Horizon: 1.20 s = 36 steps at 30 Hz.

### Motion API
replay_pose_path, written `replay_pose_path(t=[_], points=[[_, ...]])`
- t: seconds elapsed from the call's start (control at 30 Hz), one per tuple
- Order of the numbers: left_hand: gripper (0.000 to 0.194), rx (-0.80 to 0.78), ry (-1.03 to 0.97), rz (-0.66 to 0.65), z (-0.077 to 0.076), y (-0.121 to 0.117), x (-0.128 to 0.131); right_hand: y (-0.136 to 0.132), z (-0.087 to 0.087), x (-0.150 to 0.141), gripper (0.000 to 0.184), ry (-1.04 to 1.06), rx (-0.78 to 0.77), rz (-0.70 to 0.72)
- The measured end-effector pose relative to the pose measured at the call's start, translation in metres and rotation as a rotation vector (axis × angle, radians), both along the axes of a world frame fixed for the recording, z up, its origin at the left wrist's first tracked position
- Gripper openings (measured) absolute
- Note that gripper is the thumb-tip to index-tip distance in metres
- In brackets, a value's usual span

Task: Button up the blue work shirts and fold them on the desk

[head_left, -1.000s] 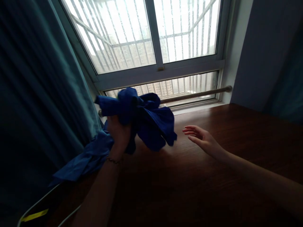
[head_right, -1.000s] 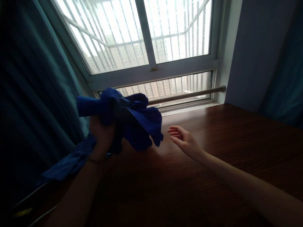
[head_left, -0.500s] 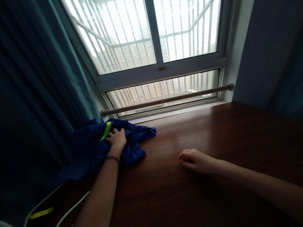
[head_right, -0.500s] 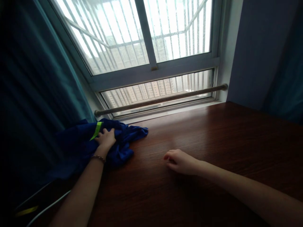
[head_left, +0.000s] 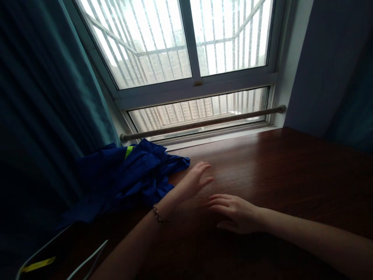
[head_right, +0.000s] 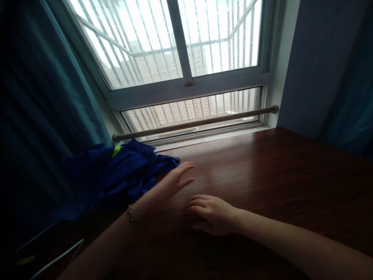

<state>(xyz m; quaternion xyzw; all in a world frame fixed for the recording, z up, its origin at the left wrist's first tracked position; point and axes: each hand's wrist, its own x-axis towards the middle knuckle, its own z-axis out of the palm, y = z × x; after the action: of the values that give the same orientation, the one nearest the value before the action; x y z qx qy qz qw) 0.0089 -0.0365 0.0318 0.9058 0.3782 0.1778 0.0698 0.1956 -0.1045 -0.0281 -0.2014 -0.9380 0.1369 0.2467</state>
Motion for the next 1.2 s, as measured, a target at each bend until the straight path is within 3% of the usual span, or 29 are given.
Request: replay_pose_path(t=[0.1, 0.2, 0.3, 0.43, 0.73, 0.87, 1.0, 1.2], points=[[0.05, -0.146, -0.067, -0.457, -0.013, -0.055, 0.023, -0.012, -0.008, -0.006, 0.055, -0.053, -0.068, 0.156], [0.061, -0.039, 0.038, -0.649, -0.03, -0.093, 0.025, -0.024, -0.017, -0.011, 0.061, -0.146, -0.128, 0.313], [0.058, 0.08, 0.102, -0.621, -0.045, -0.104, 0.021, -0.03, -0.023, -0.015, 0.074, -0.202, -0.152, 0.342], [0.059, 0.121, 0.124, -0.578, -0.054, -0.098, 0.018, -0.028, -0.029, -0.017, 0.064, -0.269, -0.194, 0.378], [0.062, 0.136, 0.123, -0.583, -0.059, -0.099, 0.017, -0.034, -0.005, -0.018, 0.051, -0.303, -0.155, 0.368], [0.057, 0.115, 0.035, -0.591, -0.058, -0.099, 0.016, -0.034, -0.02, -0.019, 0.055, -0.19, -0.147, 0.303], [0.051, 0.036, -0.054, -0.575, -0.054, -0.098, 0.015, -0.032, -0.038, -0.017, 0.04, -0.127, -0.154, 0.232], [0.053, 0.081, -0.031, -0.637, -0.055, -0.098, 0.011, -0.035, -0.032, -0.021, 0.036, -0.151, -0.078, 0.245]])
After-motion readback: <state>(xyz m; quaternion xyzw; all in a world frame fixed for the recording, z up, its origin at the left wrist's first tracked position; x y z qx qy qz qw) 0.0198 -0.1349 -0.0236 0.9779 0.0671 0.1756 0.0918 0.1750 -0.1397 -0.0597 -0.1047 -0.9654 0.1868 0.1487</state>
